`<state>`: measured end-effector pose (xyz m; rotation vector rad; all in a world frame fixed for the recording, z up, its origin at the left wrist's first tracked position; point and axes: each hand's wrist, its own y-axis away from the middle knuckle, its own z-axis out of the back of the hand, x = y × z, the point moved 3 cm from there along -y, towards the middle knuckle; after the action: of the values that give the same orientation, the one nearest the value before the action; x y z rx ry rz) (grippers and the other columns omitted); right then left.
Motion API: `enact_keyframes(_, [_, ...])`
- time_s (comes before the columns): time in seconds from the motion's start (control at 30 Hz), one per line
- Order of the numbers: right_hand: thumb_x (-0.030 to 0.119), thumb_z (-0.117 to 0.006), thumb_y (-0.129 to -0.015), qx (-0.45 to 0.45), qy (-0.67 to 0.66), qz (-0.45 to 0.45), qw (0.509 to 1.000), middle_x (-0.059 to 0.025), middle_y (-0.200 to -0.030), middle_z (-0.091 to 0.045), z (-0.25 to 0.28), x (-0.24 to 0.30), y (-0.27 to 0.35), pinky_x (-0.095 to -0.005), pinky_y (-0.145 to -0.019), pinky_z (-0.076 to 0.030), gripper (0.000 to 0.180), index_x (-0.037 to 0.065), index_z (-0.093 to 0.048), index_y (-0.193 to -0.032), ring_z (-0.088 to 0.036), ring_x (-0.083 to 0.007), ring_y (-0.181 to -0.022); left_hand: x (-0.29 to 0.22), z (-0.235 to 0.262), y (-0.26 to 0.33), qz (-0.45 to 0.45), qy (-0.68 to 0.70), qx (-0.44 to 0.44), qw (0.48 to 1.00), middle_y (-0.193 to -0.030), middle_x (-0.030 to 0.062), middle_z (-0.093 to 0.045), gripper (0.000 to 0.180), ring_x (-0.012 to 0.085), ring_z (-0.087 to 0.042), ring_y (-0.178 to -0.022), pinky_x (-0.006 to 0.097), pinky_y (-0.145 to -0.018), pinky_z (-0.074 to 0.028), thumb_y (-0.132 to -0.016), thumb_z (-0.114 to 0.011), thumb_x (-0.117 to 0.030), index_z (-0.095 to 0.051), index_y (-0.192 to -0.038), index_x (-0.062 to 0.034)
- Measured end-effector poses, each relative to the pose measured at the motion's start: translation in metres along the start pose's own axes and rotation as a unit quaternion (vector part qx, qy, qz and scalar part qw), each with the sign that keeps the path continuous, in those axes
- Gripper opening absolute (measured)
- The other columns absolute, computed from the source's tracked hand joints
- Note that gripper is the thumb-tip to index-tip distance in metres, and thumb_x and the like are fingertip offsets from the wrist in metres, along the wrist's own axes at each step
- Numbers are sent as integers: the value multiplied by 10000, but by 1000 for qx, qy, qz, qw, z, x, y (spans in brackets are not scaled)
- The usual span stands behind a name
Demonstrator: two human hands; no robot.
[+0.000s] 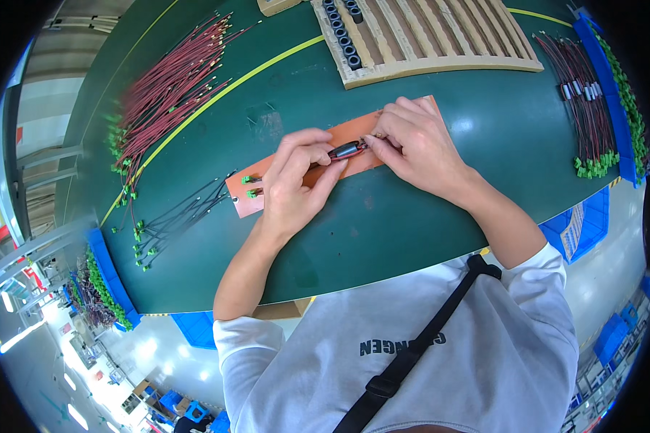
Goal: The person assembles wire harnesses by hand at a workbench. They pick up red and black wires, insert them into a small cylindrical component, and secure the assembly using a tool on an orange jig. The completed units are placed into a blue bin.
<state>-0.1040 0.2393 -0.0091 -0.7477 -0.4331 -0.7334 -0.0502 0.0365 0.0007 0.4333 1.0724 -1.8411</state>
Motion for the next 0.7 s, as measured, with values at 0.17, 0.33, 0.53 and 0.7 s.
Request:
enact_keyframes(0.17, [90, -738, -869, 1, -3, -5, 1000, -49, -742, -552, 3, -3, 1, -369, -763, -376, 199, 61, -564, -776, -522, -233, -725, 12, -5, 6, 121, 72, 16, 990, -962, 132, -709, 206, 215, -706, -852, 316, -722, -606, -796, -798, 67, -606, -847, 12])
enact_keyframes(0.33, [93, -731, -853, 24, 12, -34, 999, -57, -812, -590, 11, -9, 4, -390, -801, -420, 128, 54, -625, -794, -563, -250, -822, 10, -8, 4, 135, 84, 12, 987, -966, 122, -713, 192, 177, -705, -852, 292, -726, -614, -814, -784, 78, -606, -849, 15])
enact_keyframes(0.53, [96, -723, -858, 32, 23, -30, 999, -53, -843, -562, 18, -11, 5, -392, -804, -422, 104, 52, -638, -818, -543, -251, -848, 8, -6, 1, 69, 26, 43, 996, -1005, 125, -711, 173, 146, -708, -854, 261, -762, -616, -836, -772, 90, -619, -877, 20])
enact_keyframes(0.7, [98, -716, -864, 34, 14, -24, 999, -52, -837, -551, 20, -15, 7, -393, -800, -418, 106, 53, -631, -819, -535, -251, -843, 1, -10, 1, 105, 58, 1, 993, -1037, 141, -698, 207, 171, -707, -852, 279, -749, -609, -821, -780, 86, -688, -996, 24])
